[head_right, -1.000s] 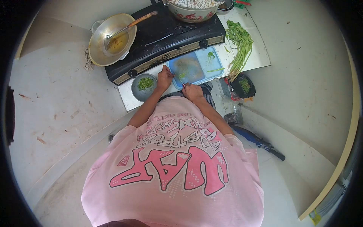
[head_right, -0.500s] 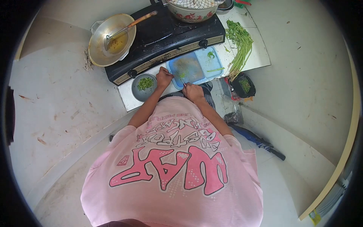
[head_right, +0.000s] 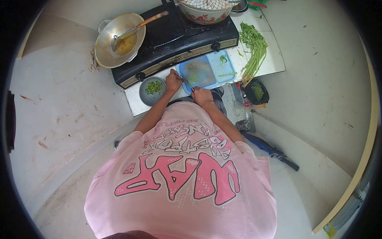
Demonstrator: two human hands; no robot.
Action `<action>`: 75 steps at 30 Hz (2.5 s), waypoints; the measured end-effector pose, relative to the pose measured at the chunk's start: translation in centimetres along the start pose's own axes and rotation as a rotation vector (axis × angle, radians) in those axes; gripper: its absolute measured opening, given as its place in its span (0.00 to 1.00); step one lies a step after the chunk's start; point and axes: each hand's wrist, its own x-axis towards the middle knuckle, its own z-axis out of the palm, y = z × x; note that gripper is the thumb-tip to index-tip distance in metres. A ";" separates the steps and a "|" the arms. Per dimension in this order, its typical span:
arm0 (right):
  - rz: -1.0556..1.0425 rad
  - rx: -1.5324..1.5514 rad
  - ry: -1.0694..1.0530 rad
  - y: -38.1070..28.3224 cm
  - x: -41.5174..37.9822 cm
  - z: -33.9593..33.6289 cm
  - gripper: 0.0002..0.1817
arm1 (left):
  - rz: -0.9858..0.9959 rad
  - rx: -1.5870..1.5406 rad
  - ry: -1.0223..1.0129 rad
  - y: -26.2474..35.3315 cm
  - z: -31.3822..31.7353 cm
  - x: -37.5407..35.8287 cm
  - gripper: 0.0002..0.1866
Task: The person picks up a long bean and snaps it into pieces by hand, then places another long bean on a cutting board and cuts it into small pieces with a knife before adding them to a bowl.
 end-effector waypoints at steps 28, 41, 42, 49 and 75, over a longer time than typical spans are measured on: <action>0.062 0.012 0.010 -0.3 0.2 1.0 0.20 | -0.056 0.035 0.010 -0.7 0.5 0.0 0.24; 0.055 -0.012 0.012 0.3 -0.3 0.2 0.21 | -0.048 0.062 0.015 -0.7 0.6 -0.1 0.23; 0.063 -0.008 0.004 0.2 -0.3 -0.2 0.21 | -0.047 0.046 0.013 -0.5 0.5 -0.4 0.22; -0.009 -0.025 -0.010 1.8 -1.0 -0.5 0.22 | 0.043 -0.059 0.110 -1.4 0.9 -0.3 0.07; -0.138 -0.027 0.035 4.6 1.4 -7.9 0.19 | 0.288 -0.020 -0.583 6.7 -3.3 -3.6 0.34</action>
